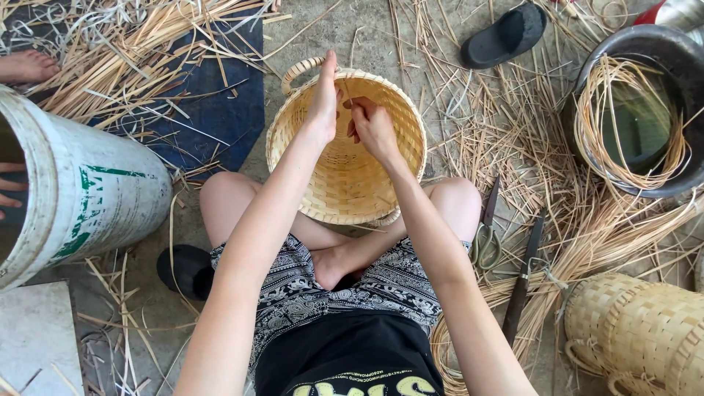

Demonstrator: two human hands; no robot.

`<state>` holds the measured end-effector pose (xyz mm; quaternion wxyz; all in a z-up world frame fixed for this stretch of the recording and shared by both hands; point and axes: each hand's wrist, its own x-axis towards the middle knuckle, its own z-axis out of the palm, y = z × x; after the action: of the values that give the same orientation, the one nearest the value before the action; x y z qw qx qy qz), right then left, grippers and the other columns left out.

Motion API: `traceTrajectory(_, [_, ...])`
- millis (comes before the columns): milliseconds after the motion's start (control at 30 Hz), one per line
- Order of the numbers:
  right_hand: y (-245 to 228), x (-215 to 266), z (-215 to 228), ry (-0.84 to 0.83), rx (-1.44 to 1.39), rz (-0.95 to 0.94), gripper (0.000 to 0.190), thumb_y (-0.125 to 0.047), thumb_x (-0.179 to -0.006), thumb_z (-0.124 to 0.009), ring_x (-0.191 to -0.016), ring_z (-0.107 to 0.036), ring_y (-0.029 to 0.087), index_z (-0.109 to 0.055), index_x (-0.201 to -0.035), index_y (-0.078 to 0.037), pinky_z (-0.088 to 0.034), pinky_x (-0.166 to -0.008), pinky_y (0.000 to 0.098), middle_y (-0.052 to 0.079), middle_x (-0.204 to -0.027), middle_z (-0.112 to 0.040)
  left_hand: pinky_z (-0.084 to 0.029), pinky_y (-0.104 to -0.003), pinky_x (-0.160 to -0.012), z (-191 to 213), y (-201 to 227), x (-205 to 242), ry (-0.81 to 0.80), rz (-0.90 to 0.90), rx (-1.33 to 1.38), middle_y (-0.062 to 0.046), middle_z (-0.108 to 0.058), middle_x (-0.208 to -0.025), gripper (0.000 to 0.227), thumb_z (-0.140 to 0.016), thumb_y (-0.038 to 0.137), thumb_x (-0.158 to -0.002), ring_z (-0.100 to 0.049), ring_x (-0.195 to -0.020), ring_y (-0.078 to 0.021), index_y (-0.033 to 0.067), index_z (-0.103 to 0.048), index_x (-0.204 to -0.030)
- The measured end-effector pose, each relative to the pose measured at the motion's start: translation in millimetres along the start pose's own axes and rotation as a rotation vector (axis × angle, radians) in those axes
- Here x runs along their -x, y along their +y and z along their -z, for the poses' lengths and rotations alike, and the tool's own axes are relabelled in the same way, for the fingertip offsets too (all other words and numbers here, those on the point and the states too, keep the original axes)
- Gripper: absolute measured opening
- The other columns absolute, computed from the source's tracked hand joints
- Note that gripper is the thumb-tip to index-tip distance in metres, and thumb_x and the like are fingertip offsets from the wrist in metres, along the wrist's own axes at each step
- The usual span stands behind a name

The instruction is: The recorder is weaving a basket using thin strips of wood or bamboo, including attaching a handle and trimming excess material.

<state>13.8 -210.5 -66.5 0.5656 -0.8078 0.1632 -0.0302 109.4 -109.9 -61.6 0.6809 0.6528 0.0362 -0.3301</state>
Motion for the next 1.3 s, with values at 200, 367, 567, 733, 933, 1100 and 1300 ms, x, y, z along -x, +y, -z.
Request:
traceTrajectory(200, [16.5, -15.1, -13.0, 0.066, -0.106, -0.040, 0.030, -0.018, -0.103, -0.050, -0.051, -0.063, 0.014, -0.070, -0.118, -0.001, -0.053, -0.050, 0.0319, 0.009, -0.067, -0.071, -0.003, -0.066, -0.119, -12.2, -2.3, 16.5, 0.004, 0.000, -0.011, -0.011, -0.005, -0.171, 0.103, -0.032, 0.082, -0.084, 0.000, -0.156, -0.0339, 0.0215, -0.005, -0.163])
traceTrajectory(367, [67.8, -34.7, -25.8, 0.178, -0.087, 0.004, 0.029, -0.017, -0.108, -0.051, -0.073, -0.069, 0.028, -0.064, -0.115, 0.007, -0.056, -0.063, 0.0394, 0.023, -0.091, -0.072, -0.025, -0.056, -0.115, -21.1, -7.8, 36.4, 0.015, 0.021, 0.069, -0.017, -0.048, -0.146, 0.075, -0.048, 0.063, -0.086, -0.040, -0.140, -0.0315, 0.0084, -0.053, -0.138])
traceTrajectory(567, [-71.8, 143.8, 32.9, 0.074, 0.102, 0.398, 0.028, -0.015, -0.104, -0.059, -0.114, -0.075, 0.030, -0.065, -0.130, -0.005, -0.057, -0.103, 0.0379, 0.015, -0.122, -0.074, -0.039, -0.042, -0.107, 18.9, -45.0, 31.2, -0.129, -0.063, 0.318, -0.014, -0.066, -0.122, 0.052, -0.047, 0.047, -0.094, -0.055, -0.120, -0.0246, 0.0043, -0.064, -0.119])
traceTrajectory(733, [-42.8, 127.2, 59.9, 0.252, 0.238, 0.271, 0.031, -0.008, -0.103, -0.063, -0.130, -0.061, 0.030, -0.065, -0.134, -0.004, -0.049, -0.109, 0.0390, 0.017, -0.141, -0.062, -0.044, -0.033, -0.099, 47.8, -20.9, 80.4, -0.369, 0.019, 0.221, -0.005, -0.069, -0.114, 0.040, -0.050, 0.038, -0.098, -0.060, -0.107, -0.0137, 0.0059, -0.067, -0.114])
traceTrajectory(933, [-17.9, 137.9, 11.9, 0.334, 0.208, 0.378, 0.025, -0.003, -0.099, -0.067, -0.127, -0.058, 0.030, -0.065, -0.124, 0.000, -0.047, -0.109, 0.0407, 0.015, -0.134, -0.061, -0.049, -0.028, -0.091, 74.5, 7.8, 88.5, -0.497, 0.179, -0.086, -0.002, -0.072, -0.109, 0.035, -0.054, 0.033, -0.097, -0.064, -0.099, -0.0105, 0.0048, -0.069, -0.112])
traceTrajectory(1100, [-24.4, 162.0, 10.7, 0.329, 0.222, 0.381, 0.013, -0.002, -0.093, -0.074, -0.107, -0.063, 0.025, -0.068, -0.104, -0.003, -0.051, -0.095, 0.0373, 0.010, -0.110, -0.071, -0.050, -0.029, -0.096, 87.0, -3.7, 97.7, -0.611, 0.017, -0.267, -0.003, -0.071, -0.123, 0.044, -0.066, 0.023, -0.093, -0.064, -0.109, -0.0103, 0.0028, -0.062, -0.132])
traceTrajectory(1300, [-45.9, 167.4, 38.3, 0.308, 0.107, 0.462, 0.016, -0.001, -0.096, -0.071, -0.098, -0.070, 0.025, -0.065, -0.112, -0.001, -0.056, -0.089, 0.0328, 0.010, -0.107, -0.070, -0.049, -0.027, -0.100, 94.2, -5.0, 88.4, -0.631, -0.144, -0.443, -0.005, -0.069, -0.133, 0.047, -0.064, 0.023, -0.099, -0.062, -0.116, -0.0083, 0.0044, -0.056, -0.141])
